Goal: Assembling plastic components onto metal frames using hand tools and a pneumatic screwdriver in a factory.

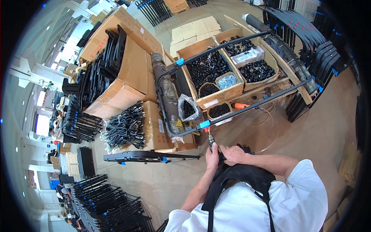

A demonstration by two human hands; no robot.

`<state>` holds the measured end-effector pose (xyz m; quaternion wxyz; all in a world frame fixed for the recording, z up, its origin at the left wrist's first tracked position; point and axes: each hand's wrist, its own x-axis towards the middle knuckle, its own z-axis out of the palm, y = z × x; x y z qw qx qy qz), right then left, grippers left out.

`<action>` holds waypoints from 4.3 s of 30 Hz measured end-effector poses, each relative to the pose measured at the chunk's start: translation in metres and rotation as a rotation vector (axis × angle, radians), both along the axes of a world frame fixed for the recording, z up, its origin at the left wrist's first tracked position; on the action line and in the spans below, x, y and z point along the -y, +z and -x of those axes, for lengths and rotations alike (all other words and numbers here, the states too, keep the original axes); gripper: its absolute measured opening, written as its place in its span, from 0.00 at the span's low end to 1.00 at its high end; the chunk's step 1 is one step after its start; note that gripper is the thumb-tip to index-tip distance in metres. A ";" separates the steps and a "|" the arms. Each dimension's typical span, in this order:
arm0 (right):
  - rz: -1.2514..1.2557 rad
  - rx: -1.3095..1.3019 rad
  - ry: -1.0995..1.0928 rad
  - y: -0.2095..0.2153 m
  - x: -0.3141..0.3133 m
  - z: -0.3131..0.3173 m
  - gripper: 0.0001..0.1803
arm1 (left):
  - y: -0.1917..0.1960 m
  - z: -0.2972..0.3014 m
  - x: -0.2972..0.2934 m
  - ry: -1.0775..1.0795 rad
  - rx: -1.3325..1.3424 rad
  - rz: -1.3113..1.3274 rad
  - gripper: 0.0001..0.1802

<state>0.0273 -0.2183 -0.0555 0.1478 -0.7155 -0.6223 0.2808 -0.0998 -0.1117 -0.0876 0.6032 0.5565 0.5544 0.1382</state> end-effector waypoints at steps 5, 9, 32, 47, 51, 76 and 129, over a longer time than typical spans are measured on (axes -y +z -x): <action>0.028 0.011 0.004 -0.002 0.000 -0.007 0.42 | 0.007 -0.007 0.002 -0.004 -0.066 -0.020 0.36; 0.096 -0.034 0.009 -0.004 -0.005 -0.009 0.45 | 0.004 -0.008 -0.001 -0.033 -0.033 -0.021 0.34; -0.160 -0.026 -0.053 -0.025 -0.002 -0.005 0.36 | -0.003 -0.017 -0.015 -0.103 -0.105 -0.120 0.32; -0.124 -0.003 -0.104 -0.006 0.009 0.014 0.32 | -0.018 0.004 -0.015 -0.167 0.034 0.077 0.33; -0.078 0.042 -0.124 -0.006 0.011 0.022 0.33 | -0.029 0.012 -0.016 -0.199 0.071 0.152 0.31; 0.196 0.093 -1.247 -0.033 0.152 -0.222 0.39 | -0.050 -0.040 -0.078 -1.155 -0.273 0.131 0.27; -0.175 -0.572 -0.632 -0.029 0.026 -0.553 0.14 | 0.037 -0.868 -0.107 -0.820 0.501 -0.483 0.19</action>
